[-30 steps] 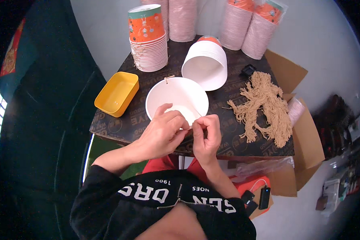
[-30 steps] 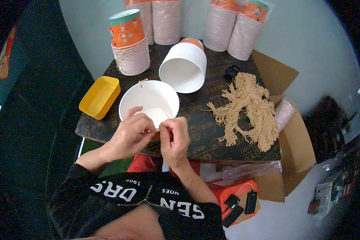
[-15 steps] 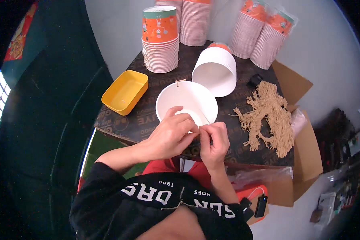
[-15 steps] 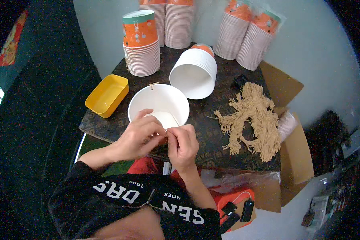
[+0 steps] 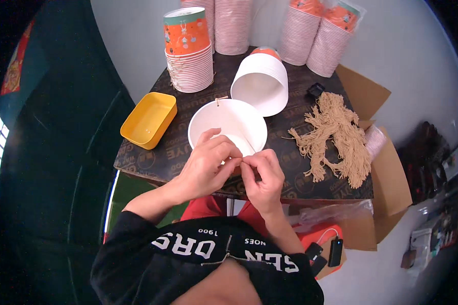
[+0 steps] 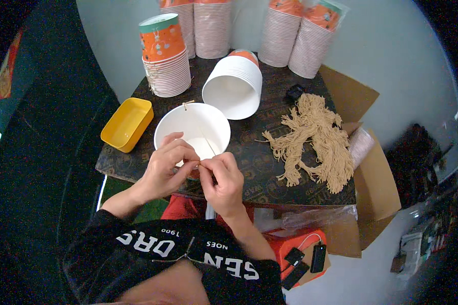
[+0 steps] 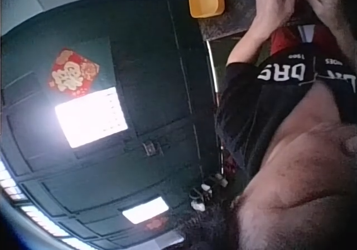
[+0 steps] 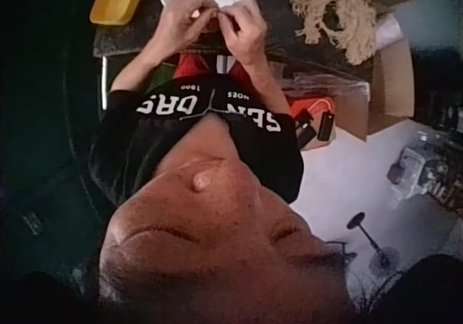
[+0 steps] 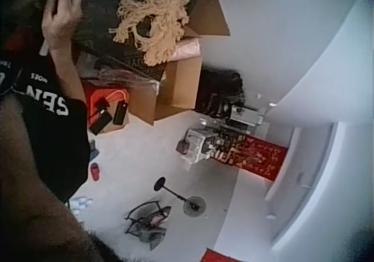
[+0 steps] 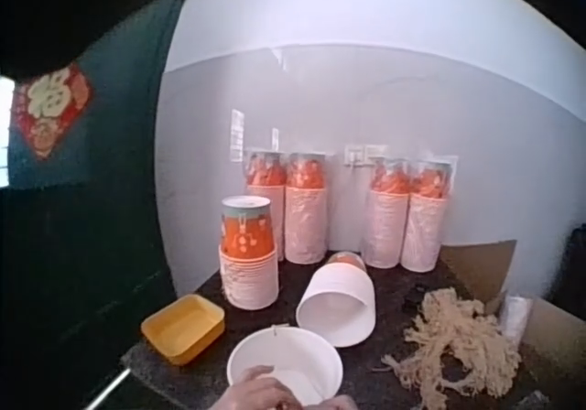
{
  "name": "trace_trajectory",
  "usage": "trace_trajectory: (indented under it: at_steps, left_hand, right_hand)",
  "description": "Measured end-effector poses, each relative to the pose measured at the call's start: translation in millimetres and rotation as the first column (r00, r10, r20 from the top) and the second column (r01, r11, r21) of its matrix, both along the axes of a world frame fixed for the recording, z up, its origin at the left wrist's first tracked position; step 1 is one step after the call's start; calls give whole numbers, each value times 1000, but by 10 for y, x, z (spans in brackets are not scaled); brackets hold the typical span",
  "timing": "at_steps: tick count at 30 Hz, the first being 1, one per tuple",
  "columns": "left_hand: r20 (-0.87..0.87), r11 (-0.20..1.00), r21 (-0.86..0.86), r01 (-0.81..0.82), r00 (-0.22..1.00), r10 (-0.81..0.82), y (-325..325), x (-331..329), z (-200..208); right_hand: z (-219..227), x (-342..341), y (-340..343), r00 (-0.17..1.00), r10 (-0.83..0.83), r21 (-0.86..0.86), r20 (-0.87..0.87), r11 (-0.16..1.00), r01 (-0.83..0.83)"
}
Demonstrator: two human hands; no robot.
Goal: Attaching metal wire handles to paper buckets by threading them through pre-punched holes.
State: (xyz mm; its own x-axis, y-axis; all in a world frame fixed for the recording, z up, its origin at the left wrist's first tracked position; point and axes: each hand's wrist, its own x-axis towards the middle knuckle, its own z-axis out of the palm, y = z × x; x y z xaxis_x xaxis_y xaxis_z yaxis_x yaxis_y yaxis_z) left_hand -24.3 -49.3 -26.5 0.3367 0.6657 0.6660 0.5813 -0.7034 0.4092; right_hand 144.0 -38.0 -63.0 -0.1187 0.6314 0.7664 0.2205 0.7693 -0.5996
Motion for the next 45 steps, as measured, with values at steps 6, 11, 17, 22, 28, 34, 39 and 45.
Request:
trace_trajectory:
  at_steps: [6, 11, 17, 22, 28, 34, 39, 45]
  left_hand:
    - [-26, 999, 50, -14, 1000, 15, 6, 13, 11]
    - [6, 999, -37, -31, 1000, 31, 17, 5, -11]
    - [-69, 994, 106, 34, 997, -27, 10, -13, 11]
    - [-34, 991, 125, 51, 998, -47, 14, 6, -11]
    - [-43, 986, 152, 62, 997, -56, 71, -12, -64]
    - [-76, 995, 76, 58, 996, -52, 63, -29, -42]
    - [-100, 995, 62, 79, 992, -73, 62, -55, -9]
    - [-146, 991, 32, 128, 982, -122, 78, -57, 31]
  right_hand:
    - [22, -20, -61, 996, 21, -116, -90, 993, -31]
    - [0, -6, -50, 988, 41, -147, -148, 987, -63]
    - [6, -15, -46, 985, 36, -165, -169, 984, -65]
    - [3, -15, -42, 987, 30, -156, -161, 986, -55]
    - [-5, 5, -34, 989, 35, -146, -145, 988, -56]
    - [-28, 98, 22, 995, 9, -99, -103, 995, -19]
    - [-9, 169, 65, 998, -29, -53, -50, 998, 26]
    - [-115, 179, 154, 999, -46, 23, -26, 999, 47]
